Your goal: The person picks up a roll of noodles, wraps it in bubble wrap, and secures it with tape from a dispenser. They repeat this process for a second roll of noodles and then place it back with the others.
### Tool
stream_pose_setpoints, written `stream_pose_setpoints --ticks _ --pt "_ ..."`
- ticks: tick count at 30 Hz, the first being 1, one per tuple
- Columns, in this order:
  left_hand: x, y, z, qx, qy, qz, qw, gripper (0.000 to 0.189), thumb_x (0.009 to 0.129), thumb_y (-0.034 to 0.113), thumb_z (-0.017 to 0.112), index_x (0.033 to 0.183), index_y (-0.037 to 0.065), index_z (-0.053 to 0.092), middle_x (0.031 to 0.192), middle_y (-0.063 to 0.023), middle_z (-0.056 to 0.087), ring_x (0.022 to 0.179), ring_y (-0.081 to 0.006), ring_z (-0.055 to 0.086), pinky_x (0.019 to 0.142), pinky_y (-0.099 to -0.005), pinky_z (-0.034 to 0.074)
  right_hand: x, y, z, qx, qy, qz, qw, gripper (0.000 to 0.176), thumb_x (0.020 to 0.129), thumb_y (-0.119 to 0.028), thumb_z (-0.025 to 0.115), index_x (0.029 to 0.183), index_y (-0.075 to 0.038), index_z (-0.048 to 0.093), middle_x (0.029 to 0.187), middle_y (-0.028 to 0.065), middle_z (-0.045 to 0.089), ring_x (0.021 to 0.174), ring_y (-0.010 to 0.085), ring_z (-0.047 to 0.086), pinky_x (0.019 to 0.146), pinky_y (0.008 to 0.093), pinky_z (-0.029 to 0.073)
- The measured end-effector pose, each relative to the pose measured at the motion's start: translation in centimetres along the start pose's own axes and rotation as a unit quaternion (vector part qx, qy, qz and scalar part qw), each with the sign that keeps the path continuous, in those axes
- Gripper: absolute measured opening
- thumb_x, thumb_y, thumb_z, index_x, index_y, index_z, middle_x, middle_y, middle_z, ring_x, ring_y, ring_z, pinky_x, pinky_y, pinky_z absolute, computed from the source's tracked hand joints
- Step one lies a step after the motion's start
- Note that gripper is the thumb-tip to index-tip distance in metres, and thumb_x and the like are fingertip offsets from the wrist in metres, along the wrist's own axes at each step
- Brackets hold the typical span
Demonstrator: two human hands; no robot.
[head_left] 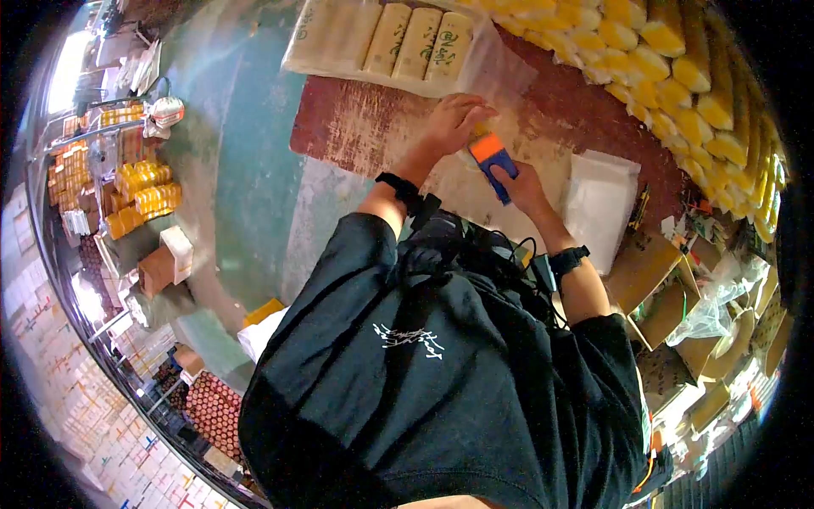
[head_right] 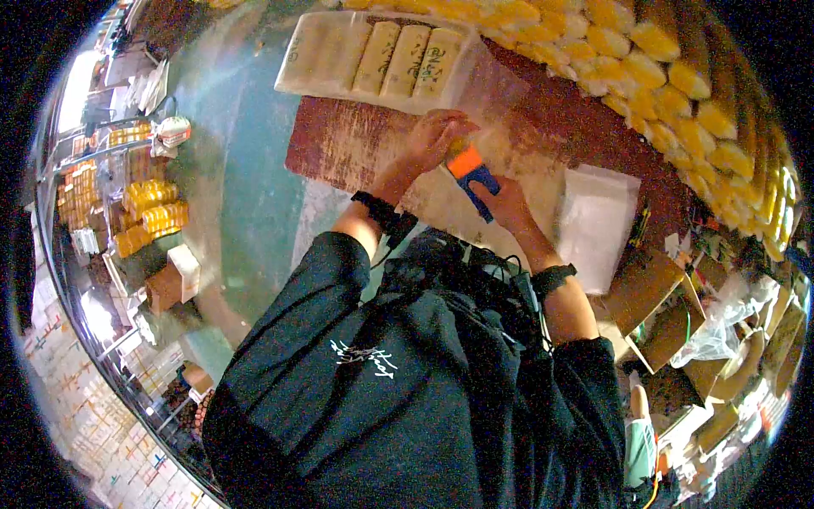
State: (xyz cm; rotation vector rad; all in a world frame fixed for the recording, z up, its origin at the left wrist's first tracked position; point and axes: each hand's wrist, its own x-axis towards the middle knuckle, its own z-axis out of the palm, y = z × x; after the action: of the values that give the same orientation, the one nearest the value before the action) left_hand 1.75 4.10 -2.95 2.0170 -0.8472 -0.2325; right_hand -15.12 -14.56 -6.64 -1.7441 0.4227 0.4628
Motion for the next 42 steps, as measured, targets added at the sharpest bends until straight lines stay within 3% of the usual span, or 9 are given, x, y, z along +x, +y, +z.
stream_pose_setpoints --ticks 5,11,13,19,24,26,35,38,42 --pt "1.2 -4.9 -1.3 -0.041 -0.033 -0.033 0.998 0.043 0.105 0.044 0.049 0.123 0.013 0.073 0.136 -0.0168 0.062 0.12 -0.0374 0.059 0.105 -0.0458 0.046 -0.5 -3.6 -0.1 -0.071 -0.009 0.049 0.996 0.056 0.091 -0.057 0.07 0.095 -0.001 0.072 0.068 0.0093 0.07 0.058 0.0214 0.068 0.059 0.0372 0.056" --pt "-1.0 -1.0 -4.7 0.172 -0.091 -0.259 0.946 0.064 0.099 0.038 0.064 0.151 0.005 0.044 0.144 -0.0259 0.053 0.134 -0.041 0.051 0.113 -0.0461 0.041 4.5 -5.2 0.1 -0.148 -0.079 0.039 0.985 0.065 0.085 -0.068 0.069 0.087 -0.003 0.073 0.067 0.0115 0.07 0.06 0.0251 0.07 0.062 0.0408 0.056" --pt "-4.2 -5.0 -3.7 0.101 -0.026 -0.217 0.971 0.065 0.097 0.04 0.065 0.152 0.012 0.045 0.143 -0.028 0.052 0.13 -0.044 0.053 0.109 -0.0485 0.044 4.6 -7.3 0.3 -0.156 -0.102 0.019 0.982 0.067 0.083 -0.071 0.068 0.086 -0.004 0.074 0.067 0.0124 0.07 0.06 0.0275 0.07 0.063 0.0423 0.057" --pt "-12.5 -11.8 0.2 -0.017 0.066 -0.181 0.981 0.056 0.099 0.034 0.063 0.15 0.015 0.049 0.138 -0.0252 0.058 0.127 -0.0453 0.054 0.108 -0.0477 0.044 4.5 -5.6 1.0 -0.23 -0.14 -0.003 0.963 0.066 0.081 -0.069 0.07 0.1 -0.006 0.075 0.082 0.0188 0.074 0.077 0.0346 0.073 0.076 0.045 0.058" --pt "-12.8 -11.0 2.9 -0.045 0.063 -0.344 0.936 0.045 0.103 0.035 0.054 0.145 0.019 0.055 0.142 -0.0184 0.057 0.133 -0.0414 0.049 0.112 -0.0533 0.036 6.2 -7.5 4.1 -0.377 -0.103 0.067 0.918 0.075 0.081 -0.068 0.068 0.127 -0.01 0.067 0.107 0.0226 0.073 0.097 0.0389 0.071 0.087 0.0497 0.056" --pt "-12.6 -10.4 4.1 0.249 0.097 -0.29 0.919 0.043 0.105 0.037 0.049 0.145 0.022 0.057 0.145 -0.0156 0.055 0.136 -0.0391 0.047 0.114 -0.0556 0.032 6.5 -8.0 4.0 -0.403 -0.119 0.109 0.901 0.079 0.081 -0.069 0.068 0.134 -0.011 0.063 0.112 0.0231 0.072 0.101 0.0394 0.071 0.089 0.0505 0.056" --pt "-12.7 -9.3 4.1 0.251 0.055 -0.259 0.931 0.047 0.103 0.038 0.049 0.147 0.024 0.053 0.154 -0.0121 0.046 0.145 -0.035 0.037 0.118 -0.0562 0.027 4.6 -4.0 -2.2 -0.361 -0.122 0.08 0.921 0.072 0.078 -0.069 0.071 0.116 -0.009 0.073 0.104 0.0225 0.074 0.095 0.0372 0.073 0.084 0.0486 0.057" --pt "-13.3 -8.6 4.8 0.261 -0.076 -0.086 0.958 0.053 0.101 0.037 0.051 0.152 0.022 0.047 0.154 -0.0118 0.045 0.147 -0.0341 0.035 0.121 -0.055 0.024 4.4 -5.5 -2.2 -0.391 -0.127 0.09 0.907 0.071 0.078 -0.07 0.071 0.113 -0.009 0.074 0.1 0.0222 0.074 0.092 0.036 0.073 0.084 0.0473 0.057" --pt "-12.3 -6.9 2.9 0.248 -0.118 -0.092 0.957 0.055 0.104 0.039 0.047 0.155 0.017 0.042 0.16 -0.0107 0.038 0.152 -0.0357 0.027 0.124 -0.056 0.017 4.9 -1.1 -4.3 -0.345 -0.147 0.075 0.924 0.071 0.078 -0.071 0.071 0.114 -0.01 0.073 0.099 0.0209 0.074 0.091 0.0357 0.073 0.084 0.0462 0.057"
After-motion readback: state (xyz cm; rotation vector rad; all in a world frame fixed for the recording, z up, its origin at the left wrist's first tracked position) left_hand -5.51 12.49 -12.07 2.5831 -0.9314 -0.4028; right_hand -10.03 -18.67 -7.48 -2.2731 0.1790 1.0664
